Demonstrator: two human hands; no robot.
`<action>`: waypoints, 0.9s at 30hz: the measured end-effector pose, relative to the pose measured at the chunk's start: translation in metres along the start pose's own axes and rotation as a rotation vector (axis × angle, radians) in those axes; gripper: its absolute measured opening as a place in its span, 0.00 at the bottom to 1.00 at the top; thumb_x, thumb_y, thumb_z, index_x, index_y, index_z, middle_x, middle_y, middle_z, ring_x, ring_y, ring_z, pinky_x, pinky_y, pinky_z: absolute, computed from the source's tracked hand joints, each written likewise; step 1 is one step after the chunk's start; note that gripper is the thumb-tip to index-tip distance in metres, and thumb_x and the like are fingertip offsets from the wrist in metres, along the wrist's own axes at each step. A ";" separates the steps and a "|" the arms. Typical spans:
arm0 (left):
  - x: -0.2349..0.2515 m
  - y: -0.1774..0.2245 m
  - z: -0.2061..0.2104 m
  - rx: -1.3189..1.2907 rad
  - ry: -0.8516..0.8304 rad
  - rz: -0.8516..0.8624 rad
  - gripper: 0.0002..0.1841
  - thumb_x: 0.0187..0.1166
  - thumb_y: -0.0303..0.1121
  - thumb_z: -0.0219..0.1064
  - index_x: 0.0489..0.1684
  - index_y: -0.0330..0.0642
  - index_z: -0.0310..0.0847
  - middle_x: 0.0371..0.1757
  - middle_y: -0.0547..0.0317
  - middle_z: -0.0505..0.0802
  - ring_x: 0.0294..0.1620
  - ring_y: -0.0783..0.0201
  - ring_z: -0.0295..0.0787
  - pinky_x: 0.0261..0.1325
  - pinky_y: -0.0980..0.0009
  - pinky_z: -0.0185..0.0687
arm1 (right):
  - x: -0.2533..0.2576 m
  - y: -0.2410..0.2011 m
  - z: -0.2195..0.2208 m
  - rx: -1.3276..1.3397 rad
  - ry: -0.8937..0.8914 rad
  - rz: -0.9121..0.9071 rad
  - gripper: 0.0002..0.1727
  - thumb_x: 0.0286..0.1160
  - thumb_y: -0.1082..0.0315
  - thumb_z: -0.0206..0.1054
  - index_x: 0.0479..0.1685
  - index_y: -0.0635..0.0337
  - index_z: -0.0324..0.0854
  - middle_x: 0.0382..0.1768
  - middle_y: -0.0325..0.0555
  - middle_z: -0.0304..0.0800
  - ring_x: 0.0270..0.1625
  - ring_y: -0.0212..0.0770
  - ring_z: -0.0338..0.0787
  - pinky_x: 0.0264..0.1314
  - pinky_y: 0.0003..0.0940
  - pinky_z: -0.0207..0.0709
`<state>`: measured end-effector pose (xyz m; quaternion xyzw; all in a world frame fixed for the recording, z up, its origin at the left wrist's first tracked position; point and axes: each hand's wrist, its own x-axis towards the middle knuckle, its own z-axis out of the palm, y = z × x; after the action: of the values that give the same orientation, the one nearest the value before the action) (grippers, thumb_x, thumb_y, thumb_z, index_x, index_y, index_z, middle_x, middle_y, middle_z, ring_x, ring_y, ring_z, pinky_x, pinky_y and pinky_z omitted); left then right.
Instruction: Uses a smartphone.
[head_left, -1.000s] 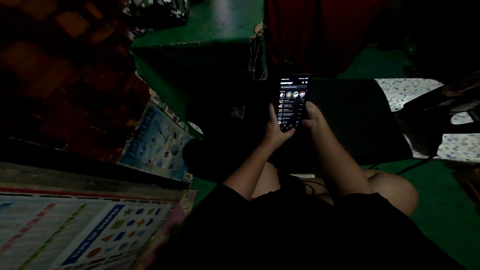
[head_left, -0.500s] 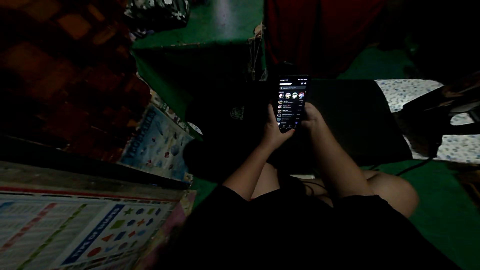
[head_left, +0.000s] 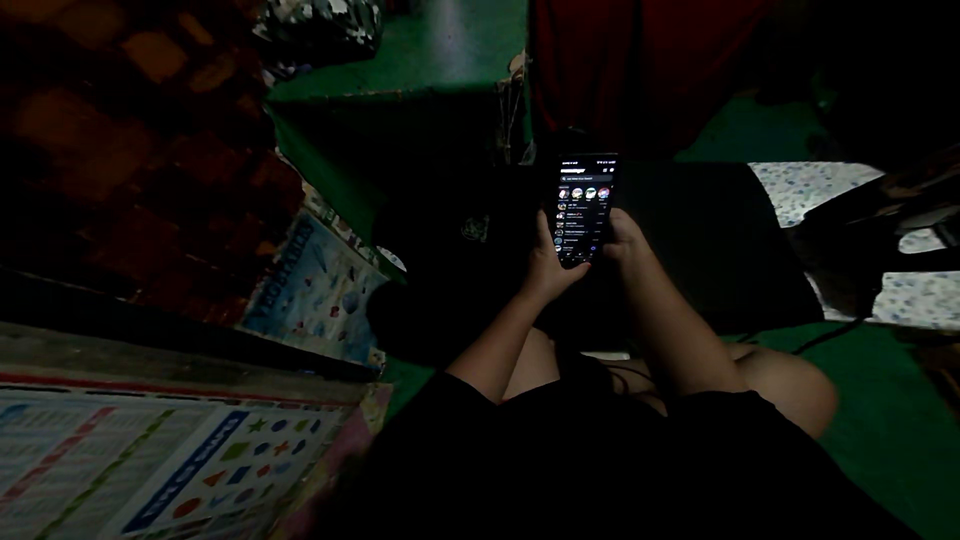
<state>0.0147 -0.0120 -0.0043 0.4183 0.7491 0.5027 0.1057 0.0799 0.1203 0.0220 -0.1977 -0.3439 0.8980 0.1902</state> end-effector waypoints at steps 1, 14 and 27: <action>0.000 0.000 0.000 -0.011 -0.007 -0.004 0.73 0.54 0.30 0.90 0.94 0.34 0.22 0.79 0.25 0.75 0.76 0.42 0.81 0.78 0.52 0.77 | -0.002 -0.001 0.002 -0.005 -0.006 0.000 0.22 0.95 0.62 0.36 0.43 0.53 0.79 0.29 0.39 0.92 0.32 0.31 0.93 0.35 0.30 0.89; 0.021 -0.007 -0.005 -0.068 -0.111 -0.109 0.76 0.55 0.43 0.90 0.95 0.40 0.18 0.90 0.30 0.61 0.87 0.45 0.68 0.84 0.51 0.68 | 0.016 -0.017 0.016 -0.022 0.056 0.003 0.15 0.92 0.65 0.46 0.45 0.55 0.79 0.30 0.41 0.91 0.32 0.33 0.92 0.36 0.32 0.89; 0.102 0.004 -0.045 -0.155 -0.137 -0.009 0.70 0.61 0.43 0.87 0.95 0.36 0.24 0.92 0.28 0.54 0.89 0.41 0.61 0.86 0.50 0.64 | 0.066 -0.067 0.061 -0.156 0.153 -0.132 0.13 0.78 0.81 0.48 0.47 0.52 0.71 0.30 0.37 0.85 0.29 0.29 0.88 0.30 0.28 0.85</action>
<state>-0.0733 0.0336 0.0468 0.4390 0.7007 0.5290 0.1909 0.0081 0.1647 0.0952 -0.2568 -0.4094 0.8364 0.2587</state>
